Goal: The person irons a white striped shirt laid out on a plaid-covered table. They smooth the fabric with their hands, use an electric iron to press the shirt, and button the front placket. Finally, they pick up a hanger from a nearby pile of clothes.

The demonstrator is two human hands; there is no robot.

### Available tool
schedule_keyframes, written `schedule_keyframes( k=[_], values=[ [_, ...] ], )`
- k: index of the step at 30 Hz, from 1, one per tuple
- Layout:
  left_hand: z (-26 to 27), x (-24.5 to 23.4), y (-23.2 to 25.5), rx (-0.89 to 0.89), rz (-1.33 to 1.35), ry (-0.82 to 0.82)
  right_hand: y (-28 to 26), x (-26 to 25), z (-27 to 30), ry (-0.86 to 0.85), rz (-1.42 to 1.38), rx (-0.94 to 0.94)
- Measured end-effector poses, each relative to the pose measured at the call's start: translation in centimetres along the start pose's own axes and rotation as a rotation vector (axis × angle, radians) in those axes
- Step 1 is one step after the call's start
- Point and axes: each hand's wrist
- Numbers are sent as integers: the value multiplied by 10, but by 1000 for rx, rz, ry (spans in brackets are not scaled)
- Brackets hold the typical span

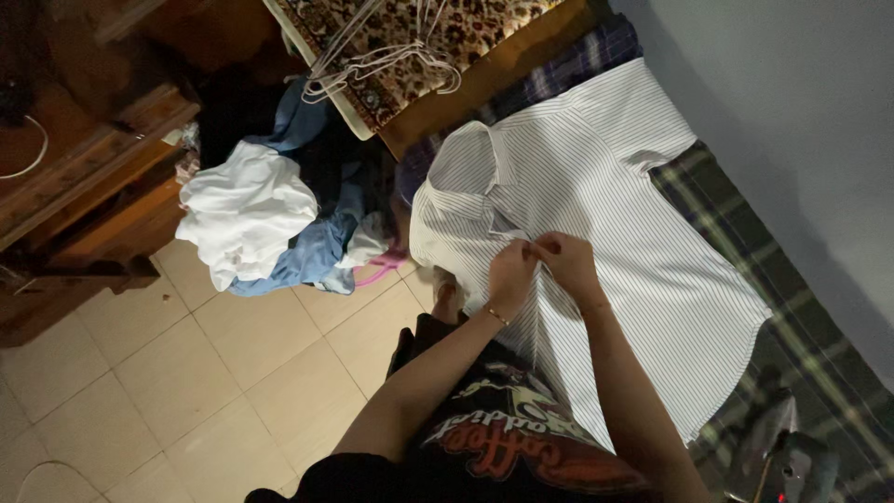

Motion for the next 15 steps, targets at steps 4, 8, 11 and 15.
schedule_keyframes(
  k=[4,8,11,15],
  values=[
    [10,-11,8,161,99,64,-1,1,3,79,12,-22],
    [5,-12,8,281,-64,95,11,17,0,239,130,-111],
    [7,-10,8,308,-73,149,15,22,-1,271,106,-80],
    [9,-16,15,242,-19,86,10,17,-2,232,-3,26]
  ],
)
Point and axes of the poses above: each hand's wrist, its own z-axis away from the middle knuckle, its own x-axis out of the palm, y = z × x, and after that the axes turned 11 degrees about -x, right-handed
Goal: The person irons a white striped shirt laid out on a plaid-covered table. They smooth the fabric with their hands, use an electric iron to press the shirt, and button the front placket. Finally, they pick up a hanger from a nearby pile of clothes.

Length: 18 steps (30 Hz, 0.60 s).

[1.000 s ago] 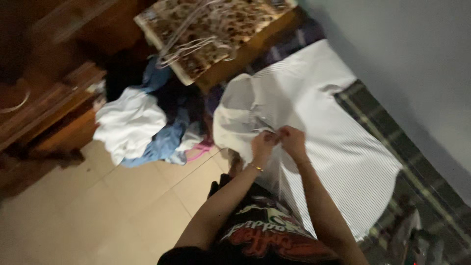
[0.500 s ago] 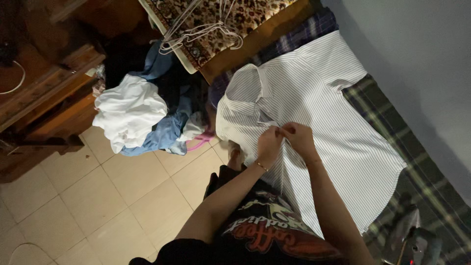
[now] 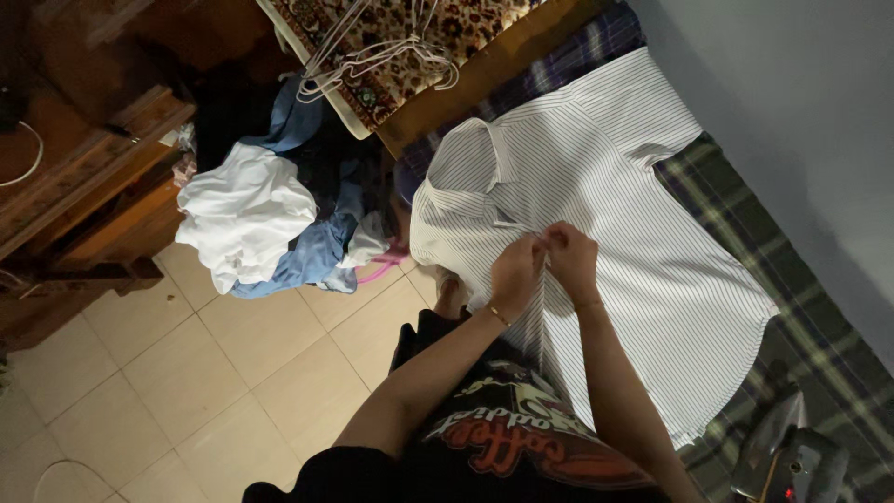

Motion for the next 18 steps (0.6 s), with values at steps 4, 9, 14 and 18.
schedule_keyframes(
  k=[4,9,14,18],
  values=[
    [4,-12,7,41,-14,8,-8,-1,4,3,-98,42],
    [4,-17,2,115,30,8,0,1,2,-5,-319,119],
    [1,-14,-1,-14,57,-40,-4,4,4,30,-307,156],
    [-12,-11,-7,-268,19,-185,-5,4,14,74,-204,33]
  ],
)
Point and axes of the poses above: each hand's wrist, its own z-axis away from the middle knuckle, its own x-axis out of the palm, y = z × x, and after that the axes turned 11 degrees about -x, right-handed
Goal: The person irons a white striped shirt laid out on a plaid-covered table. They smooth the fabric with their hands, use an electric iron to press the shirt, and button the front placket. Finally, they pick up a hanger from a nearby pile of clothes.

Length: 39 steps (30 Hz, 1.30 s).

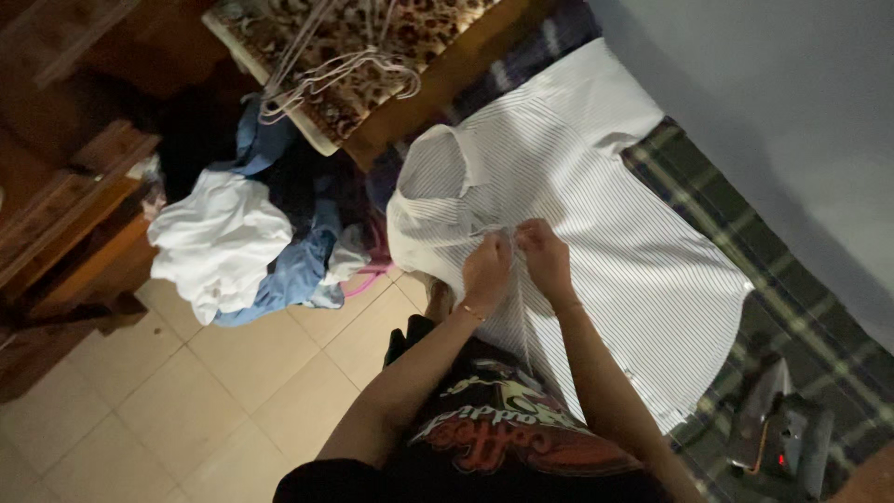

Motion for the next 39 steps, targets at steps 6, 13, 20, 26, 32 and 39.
schedule_keyframes(
  k=[6,13,20,26,32,39],
  values=[
    [29,-15,-18,48,-83,-32,24,-40,31,133,210,-192],
    [55,-9,-32,47,-152,-45,33,-37,49,-69,494,-316],
    [70,2,-50,-73,31,-33,32,-24,59,-41,533,-310],
    [71,18,-76,-24,138,7,67,-22,35,-210,572,-236],
    [59,42,-82,-37,190,-103,75,-17,17,-400,721,-284],
    [56,56,-41,-134,385,-238,39,-41,29,-305,535,-329]
  ],
)
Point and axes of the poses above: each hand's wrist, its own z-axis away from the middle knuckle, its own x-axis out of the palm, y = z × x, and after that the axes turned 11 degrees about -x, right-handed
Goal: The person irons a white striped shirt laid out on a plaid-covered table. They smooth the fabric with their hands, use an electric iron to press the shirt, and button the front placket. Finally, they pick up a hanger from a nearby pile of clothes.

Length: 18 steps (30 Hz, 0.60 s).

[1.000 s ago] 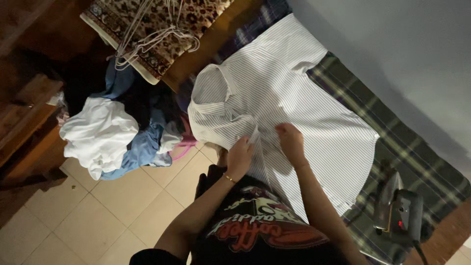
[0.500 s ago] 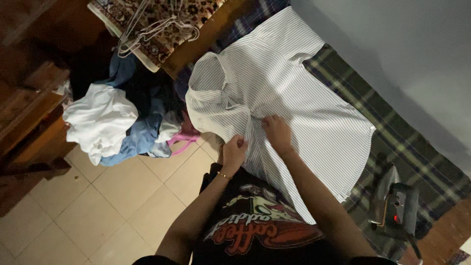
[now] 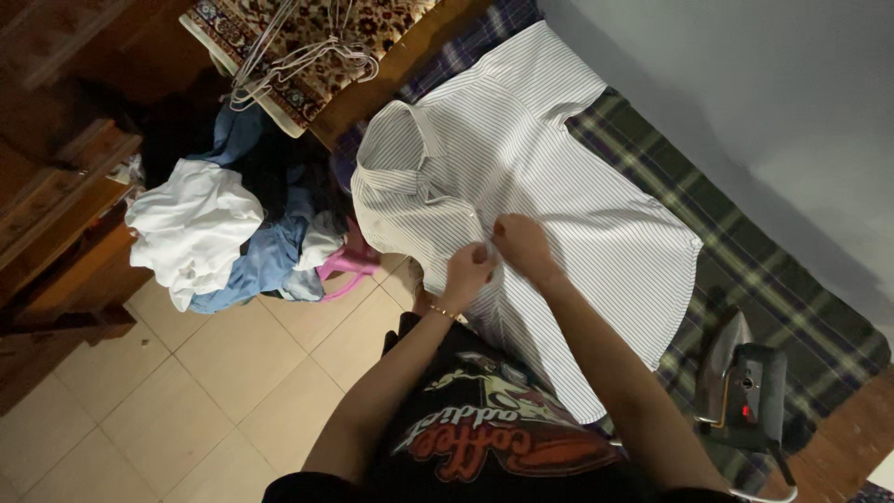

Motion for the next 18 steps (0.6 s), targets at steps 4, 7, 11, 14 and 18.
schedule_keyframes(
  k=[4,7,11,14,18],
  values=[
    [9,11,41,57,192,108,-17,-44,12,266,-267,-30],
    [10,18,54,91,217,171,-27,-71,18,327,-375,104],
    [12,19,46,105,117,151,-41,-71,17,280,-270,46],
    [9,15,41,162,-45,243,-42,-63,16,284,-199,-44],
    [4,12,33,160,-155,335,-38,-55,14,274,-166,-51]
  ],
)
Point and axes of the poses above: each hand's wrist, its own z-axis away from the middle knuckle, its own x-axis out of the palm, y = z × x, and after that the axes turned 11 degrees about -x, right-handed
